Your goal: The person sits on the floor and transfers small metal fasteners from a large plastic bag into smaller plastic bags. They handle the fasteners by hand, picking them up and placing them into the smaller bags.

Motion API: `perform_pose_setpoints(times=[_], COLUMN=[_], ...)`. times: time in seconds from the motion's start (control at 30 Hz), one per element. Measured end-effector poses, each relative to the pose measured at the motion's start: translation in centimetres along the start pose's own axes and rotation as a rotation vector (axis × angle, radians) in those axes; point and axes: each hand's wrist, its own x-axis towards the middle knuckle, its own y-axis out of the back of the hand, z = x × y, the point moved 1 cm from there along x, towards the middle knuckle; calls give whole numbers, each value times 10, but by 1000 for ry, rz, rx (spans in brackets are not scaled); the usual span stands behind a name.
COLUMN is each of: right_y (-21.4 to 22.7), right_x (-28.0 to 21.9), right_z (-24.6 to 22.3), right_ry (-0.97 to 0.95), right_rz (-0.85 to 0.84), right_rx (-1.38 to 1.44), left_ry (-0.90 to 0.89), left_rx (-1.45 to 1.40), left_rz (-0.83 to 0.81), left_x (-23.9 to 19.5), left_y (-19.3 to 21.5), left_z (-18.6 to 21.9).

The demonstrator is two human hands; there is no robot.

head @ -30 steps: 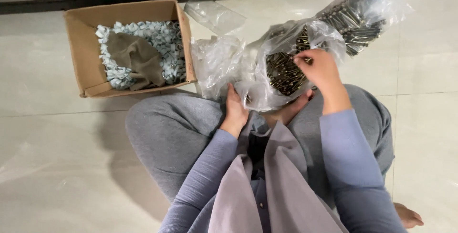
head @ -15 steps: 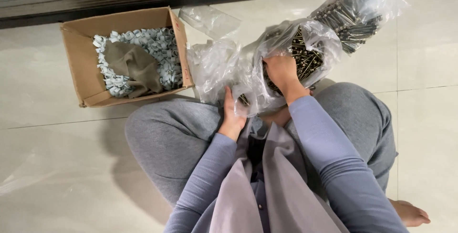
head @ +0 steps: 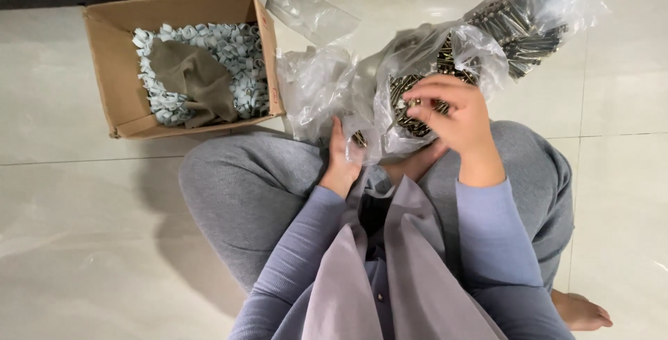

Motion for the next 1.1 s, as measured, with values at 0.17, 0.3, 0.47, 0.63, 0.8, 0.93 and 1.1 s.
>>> perform_pose_setpoints(times=[0.17, 0.3, 0.47, 0.63, 0.8, 0.93, 1.1], right_y=[-34, -55, -59, -17, 12, -15, -41], right_x=[2, -6, -6, 3, -13, -6, 13], right_z=[-33, -26, -27, -16, 67, 103, 115], right_ry=[263, 383, 205, 115, -320, -494, -379], right_rz=[-37, -156, -227, -124, -273, -284, -242], right_rx=[-206, -650, -617, -131, -671, -855, -1248], left_ry=[-6, -25, -127, -39, -15, -11, -25], left_rx=[-16, -121, 108, 49, 5, -25, -14], left_rz=[-101, -130, -61, 0, -3, 6, 27], left_x=[-6, -29, -19, 4, 7, 16, 2], left_y=[-10, -35, -30, 9, 13, 25, 8], left_z=[5, 6, -6, -4, -7, -10, -4])
